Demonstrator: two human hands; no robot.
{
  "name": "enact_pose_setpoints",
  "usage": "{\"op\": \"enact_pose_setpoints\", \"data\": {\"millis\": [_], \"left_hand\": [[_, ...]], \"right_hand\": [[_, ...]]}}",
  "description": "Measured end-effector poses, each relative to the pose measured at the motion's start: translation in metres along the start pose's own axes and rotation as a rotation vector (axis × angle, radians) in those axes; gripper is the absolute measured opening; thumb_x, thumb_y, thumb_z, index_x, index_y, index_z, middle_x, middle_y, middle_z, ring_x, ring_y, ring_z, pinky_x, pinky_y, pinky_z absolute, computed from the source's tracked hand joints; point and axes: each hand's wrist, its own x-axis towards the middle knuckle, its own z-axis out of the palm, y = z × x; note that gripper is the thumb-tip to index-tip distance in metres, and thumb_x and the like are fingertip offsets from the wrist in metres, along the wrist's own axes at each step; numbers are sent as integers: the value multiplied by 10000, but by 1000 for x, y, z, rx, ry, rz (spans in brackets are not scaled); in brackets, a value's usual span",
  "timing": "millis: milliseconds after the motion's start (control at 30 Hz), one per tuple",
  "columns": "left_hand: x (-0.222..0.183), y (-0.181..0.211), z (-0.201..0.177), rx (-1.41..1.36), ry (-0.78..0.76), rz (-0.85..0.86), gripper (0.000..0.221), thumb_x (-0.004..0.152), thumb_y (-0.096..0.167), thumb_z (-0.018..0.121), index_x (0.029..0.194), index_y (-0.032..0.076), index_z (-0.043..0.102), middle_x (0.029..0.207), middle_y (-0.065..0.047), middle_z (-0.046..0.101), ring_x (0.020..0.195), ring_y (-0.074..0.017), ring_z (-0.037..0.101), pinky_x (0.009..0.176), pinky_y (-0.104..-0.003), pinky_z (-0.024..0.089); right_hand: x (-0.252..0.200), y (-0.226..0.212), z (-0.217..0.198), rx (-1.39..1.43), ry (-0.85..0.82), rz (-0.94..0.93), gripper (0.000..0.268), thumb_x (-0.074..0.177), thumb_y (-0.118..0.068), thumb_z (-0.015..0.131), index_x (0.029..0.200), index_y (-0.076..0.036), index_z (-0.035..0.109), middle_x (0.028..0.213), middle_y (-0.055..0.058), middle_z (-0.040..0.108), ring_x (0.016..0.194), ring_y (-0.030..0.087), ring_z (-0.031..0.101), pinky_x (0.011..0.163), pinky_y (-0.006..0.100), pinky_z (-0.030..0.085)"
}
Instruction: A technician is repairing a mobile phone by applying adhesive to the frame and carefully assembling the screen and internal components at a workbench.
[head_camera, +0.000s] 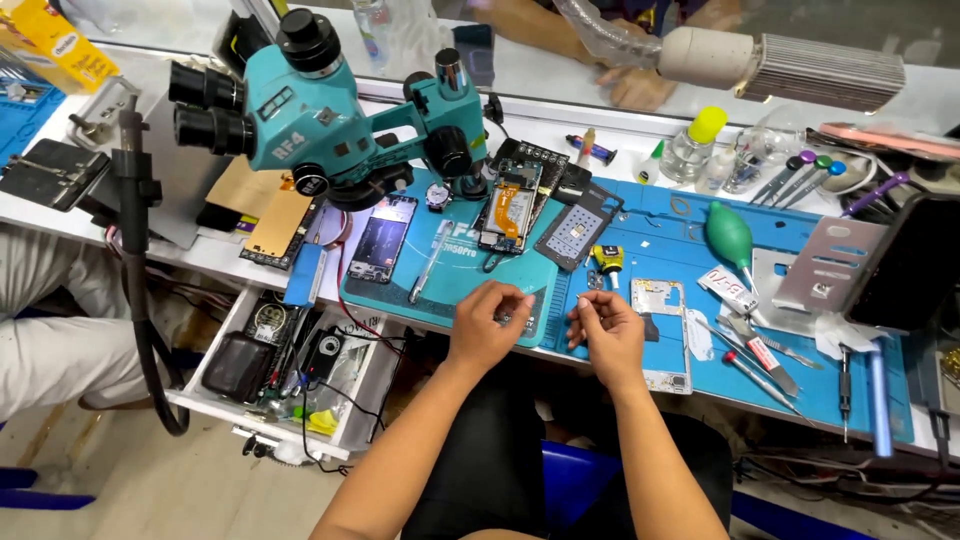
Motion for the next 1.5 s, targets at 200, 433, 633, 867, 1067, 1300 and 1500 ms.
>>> {"op": "enact_pose_setpoints", "data": {"millis": [200, 433, 633, 867, 1067, 1300, 1500], "left_hand": [[29, -6, -36, 448, -127, 9, 177, 944, 175, 716, 1054, 37, 706, 969, -105, 595, 850, -299, 684, 687, -377, 612], [32, -23, -33, 528, -228, 92, 75, 941, 128, 671, 911, 60, 676, 913, -86, 595, 853, -289, 690, 708, -356, 607], [25, -24, -35, 504, -235, 81, 71, 876, 111, 652, 819, 98, 611, 851, -96, 658, 868, -275, 692, 707, -335, 597], [19, -5, -46, 462, -217, 129, 84, 861, 68, 647, 795, 88, 598, 822, -113, 688, 916, -288, 713, 762, -342, 609], [8, 3, -50, 431, -182, 94, 126, 872, 61, 645, 772, 98, 577, 770, -82, 687, 939, -263, 733, 779, -338, 621], [6, 29, -21, 309, -20, 181, 98, 886, 82, 676, 829, 99, 599, 833, -67, 723, 809, -223, 735, 665, -303, 622], [13, 59, 35, 125, -30, 412, 76, 871, 70, 717, 864, 83, 642, 914, -73, 727, 878, -243, 745, 718, -316, 625]], "right_hand": [[-3, -1, 0, 0, 17, 4, 98, 1013, 3, 602, 1054, 89, 628, 764, 230, 686, 535, 250, 678, 432, 351, 620], [-1, -1, 2, 17, 38, 5, 94, 999, 11, 613, 1042, 89, 645, 748, 230, 689, 526, 253, 682, 422, 354, 618], [0, -2, 2, 25, 38, 0, 95, 1000, 13, 612, 1048, 89, 644, 748, 224, 687, 532, 251, 686, 433, 356, 625], [-1, -5, 2, 25, 34, 10, 98, 998, 11, 615, 1045, 90, 649, 750, 220, 691, 540, 246, 690, 437, 353, 627], [-1, -3, 2, 46, 36, 13, 98, 998, 7, 617, 1045, 87, 649, 755, 218, 691, 544, 239, 688, 441, 352, 631], [-5, -17, 10, 176, 32, 38, 86, 961, 6, 671, 997, 84, 672, 990, 253, 716, 799, 282, 743, 679, 436, 665], [-8, -38, 6, 372, 143, 125, 77, 946, -25, 704, 972, 46, 692, 1092, 141, 687, 975, 217, 719, 870, 425, 645]]}}
